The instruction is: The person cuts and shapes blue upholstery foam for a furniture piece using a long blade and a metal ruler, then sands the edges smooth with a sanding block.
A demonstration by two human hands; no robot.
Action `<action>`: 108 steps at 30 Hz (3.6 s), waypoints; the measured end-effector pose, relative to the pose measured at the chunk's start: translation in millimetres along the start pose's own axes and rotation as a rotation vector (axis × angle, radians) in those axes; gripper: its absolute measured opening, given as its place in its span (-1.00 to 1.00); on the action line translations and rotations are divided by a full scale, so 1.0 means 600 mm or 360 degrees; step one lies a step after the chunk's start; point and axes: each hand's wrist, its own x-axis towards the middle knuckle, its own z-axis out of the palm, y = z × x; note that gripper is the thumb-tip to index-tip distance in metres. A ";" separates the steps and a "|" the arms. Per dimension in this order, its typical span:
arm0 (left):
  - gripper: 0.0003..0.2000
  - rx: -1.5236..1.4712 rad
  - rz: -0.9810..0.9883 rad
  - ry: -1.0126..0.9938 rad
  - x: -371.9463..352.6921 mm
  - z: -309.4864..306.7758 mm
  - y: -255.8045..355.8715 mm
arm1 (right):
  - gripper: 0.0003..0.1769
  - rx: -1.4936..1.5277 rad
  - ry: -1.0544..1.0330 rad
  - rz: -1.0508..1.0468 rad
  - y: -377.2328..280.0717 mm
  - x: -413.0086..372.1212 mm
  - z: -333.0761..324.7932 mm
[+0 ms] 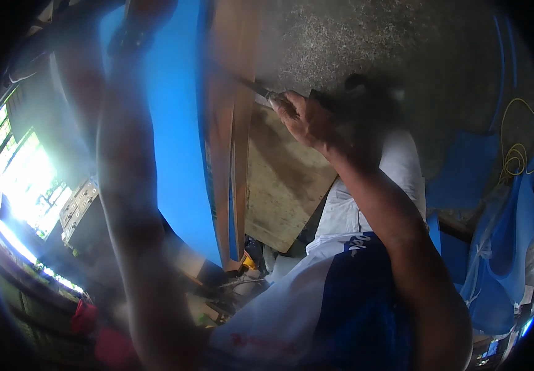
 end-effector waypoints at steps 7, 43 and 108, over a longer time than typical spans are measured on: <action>-0.72 0.0403 -0.0321 -0.0470 -0.109 0.010 0.008 | -0.67 0.0013 -0.0105 -0.0093 0.009 0.011 0.000; -0.76 0.0321 -0.0450 -0.0498 -0.127 0.012 0.043 | -0.56 -0.0023 0.0251 -0.0709 -0.020 0.088 0.131; -0.77 0.0759 -0.0439 -0.0816 -0.275 0.023 -0.003 | -0.56 0.0006 -0.0060 -0.0302 0.031 -0.057 0.256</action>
